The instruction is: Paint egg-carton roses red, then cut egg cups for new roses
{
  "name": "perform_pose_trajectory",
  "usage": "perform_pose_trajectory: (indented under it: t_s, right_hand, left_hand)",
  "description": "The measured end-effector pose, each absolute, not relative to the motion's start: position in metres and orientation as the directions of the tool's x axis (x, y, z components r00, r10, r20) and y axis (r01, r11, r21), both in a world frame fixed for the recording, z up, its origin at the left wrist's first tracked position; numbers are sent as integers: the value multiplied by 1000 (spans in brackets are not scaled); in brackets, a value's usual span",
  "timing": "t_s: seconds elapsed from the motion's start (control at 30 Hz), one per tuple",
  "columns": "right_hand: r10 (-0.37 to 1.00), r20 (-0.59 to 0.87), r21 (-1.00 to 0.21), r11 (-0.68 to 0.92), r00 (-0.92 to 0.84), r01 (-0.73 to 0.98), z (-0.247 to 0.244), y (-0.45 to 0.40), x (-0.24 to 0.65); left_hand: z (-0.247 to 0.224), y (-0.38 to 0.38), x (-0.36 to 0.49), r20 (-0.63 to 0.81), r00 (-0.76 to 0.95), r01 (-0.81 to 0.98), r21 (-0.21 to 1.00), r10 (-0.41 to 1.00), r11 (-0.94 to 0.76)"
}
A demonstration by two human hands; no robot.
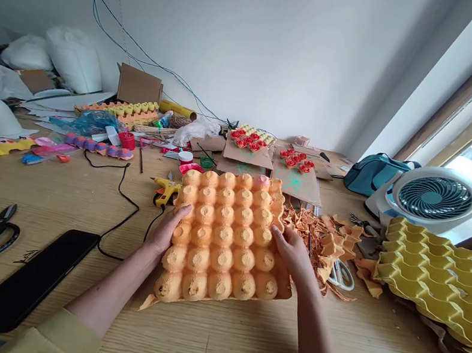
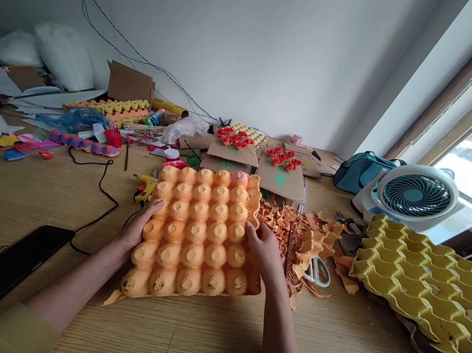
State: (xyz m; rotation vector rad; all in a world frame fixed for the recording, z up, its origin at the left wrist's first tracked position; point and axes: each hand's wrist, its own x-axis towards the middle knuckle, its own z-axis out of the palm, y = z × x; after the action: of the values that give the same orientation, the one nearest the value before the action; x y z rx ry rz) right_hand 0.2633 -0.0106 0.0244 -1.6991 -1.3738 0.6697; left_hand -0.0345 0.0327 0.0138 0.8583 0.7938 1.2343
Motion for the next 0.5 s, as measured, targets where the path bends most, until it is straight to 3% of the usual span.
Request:
perform_pose_trajectory:
  t_s: [0.33,0.5]
  right_hand:
    - [953,110,-858,-52,282,512,22,-8,261]
    - [980,70,-907,-16,189,420,31,-13,260]
  left_hand:
    - [17,33,-36,-84,182,-479,862,980,163]
    - [15,36,-38,-96,155,-479,863,983,159]
